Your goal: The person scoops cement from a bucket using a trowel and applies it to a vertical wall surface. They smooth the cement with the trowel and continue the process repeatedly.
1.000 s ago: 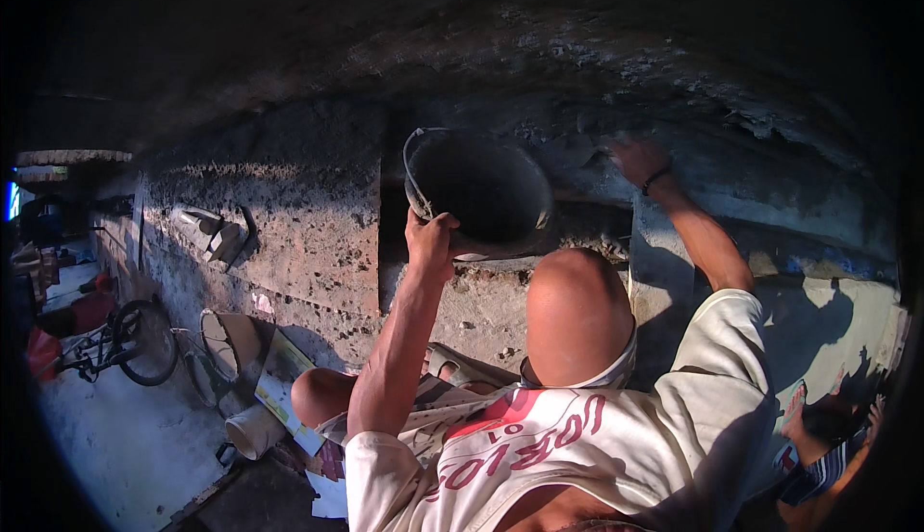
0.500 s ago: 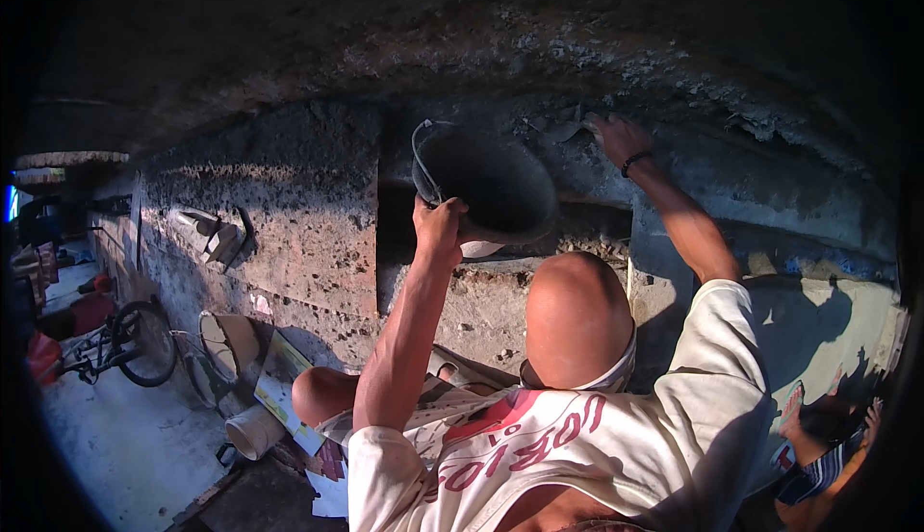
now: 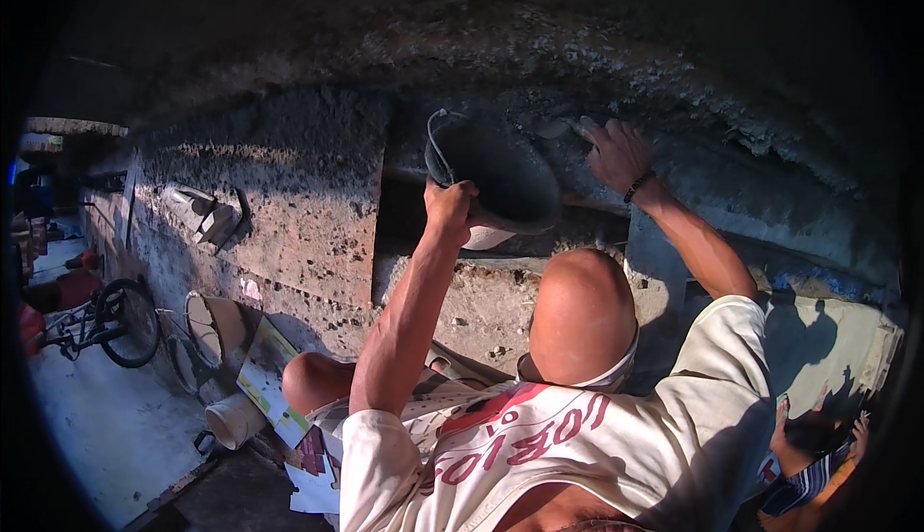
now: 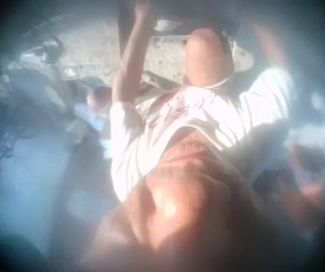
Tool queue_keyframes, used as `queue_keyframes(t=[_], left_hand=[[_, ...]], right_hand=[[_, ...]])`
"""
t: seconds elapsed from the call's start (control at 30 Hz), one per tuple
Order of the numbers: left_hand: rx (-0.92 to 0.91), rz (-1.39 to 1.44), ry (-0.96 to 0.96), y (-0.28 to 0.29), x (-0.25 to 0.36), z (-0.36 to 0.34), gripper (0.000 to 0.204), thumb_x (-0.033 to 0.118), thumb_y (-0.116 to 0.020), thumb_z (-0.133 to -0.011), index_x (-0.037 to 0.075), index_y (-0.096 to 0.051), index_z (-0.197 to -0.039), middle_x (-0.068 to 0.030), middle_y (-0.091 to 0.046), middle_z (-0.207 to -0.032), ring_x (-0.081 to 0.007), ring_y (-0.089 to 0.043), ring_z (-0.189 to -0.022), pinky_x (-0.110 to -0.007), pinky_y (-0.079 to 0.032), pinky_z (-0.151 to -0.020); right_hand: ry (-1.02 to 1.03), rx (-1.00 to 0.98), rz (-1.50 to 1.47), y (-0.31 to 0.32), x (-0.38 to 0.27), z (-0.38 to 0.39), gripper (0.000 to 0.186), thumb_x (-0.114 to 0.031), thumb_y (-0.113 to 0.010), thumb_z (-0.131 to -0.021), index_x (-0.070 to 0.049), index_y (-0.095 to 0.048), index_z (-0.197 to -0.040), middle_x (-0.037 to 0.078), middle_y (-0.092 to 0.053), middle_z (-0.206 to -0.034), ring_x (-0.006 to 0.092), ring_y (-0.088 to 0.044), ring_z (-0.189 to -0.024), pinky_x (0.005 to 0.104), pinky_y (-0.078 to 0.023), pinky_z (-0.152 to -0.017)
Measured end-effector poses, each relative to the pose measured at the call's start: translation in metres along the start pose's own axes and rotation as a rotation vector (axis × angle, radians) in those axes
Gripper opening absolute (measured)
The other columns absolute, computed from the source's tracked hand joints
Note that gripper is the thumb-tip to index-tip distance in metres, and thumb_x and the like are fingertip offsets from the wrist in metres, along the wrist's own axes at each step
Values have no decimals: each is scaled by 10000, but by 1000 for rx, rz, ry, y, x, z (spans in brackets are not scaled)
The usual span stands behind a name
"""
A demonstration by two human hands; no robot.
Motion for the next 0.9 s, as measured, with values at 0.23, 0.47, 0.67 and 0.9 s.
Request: queue_keyframes(t=[0.23, 0.47, 0.67, 0.9], left_hand=[[70, 53, -19, 35, -19, 1, 574, -95, -486, -714, 64, -378, -1255, -184, -497, -1141, -393, -591, -998, -584, -592, -670], [157, 54, -56, 56, -29, 24, 501, -100, -474, -720, 67, -406, -1188, -153, -494, -1070, -346, -599, -937, -568, -595, -675], [158, 53, -68, 74, -13, 45, 491, -92, -481, -726, 41, -401, -1191, -148, -512, -1039, -333, -628, -864, -512, -616, -663], [89, 9, -87, 81, 12, 68, 466, -80, -474, -749, 44, -391, -1191, -159, -535, -1022, -328, -656, -795, -478, -627, -622]], right_hand=[[40, -203, -175, 7, -36, -6, 462, -34, -463, -846, -166, -504, -1287, 214, -488, -1101, 372, -616, -882, 473, -506, -716], [6, -171, 149, -61, 44, -43, 454, -37, -466, -852, -176, -485, -1284, 215, -571, -983, 371, -623, -876, 473, -508, -712], [56, -275, 89, -83, 42, -29, 477, -21, -486, -838, -175, -480, -1290, 199, -597, -968, 370, -610, -903, 481, -492, -756], [-80, -255, 94, -78, 77, -7, 506, -70, -507, -842, -205, -462, -1327, 195, -596, -1025, 378, -607, -934, 489, -489, -795]])
Point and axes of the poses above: each hand's wrist, its own z-axis away from the middle knuckle, its own y-axis out of the back of the hand, x = y × z, the point moved 4 cm from there along -z, towards the middle knuckle
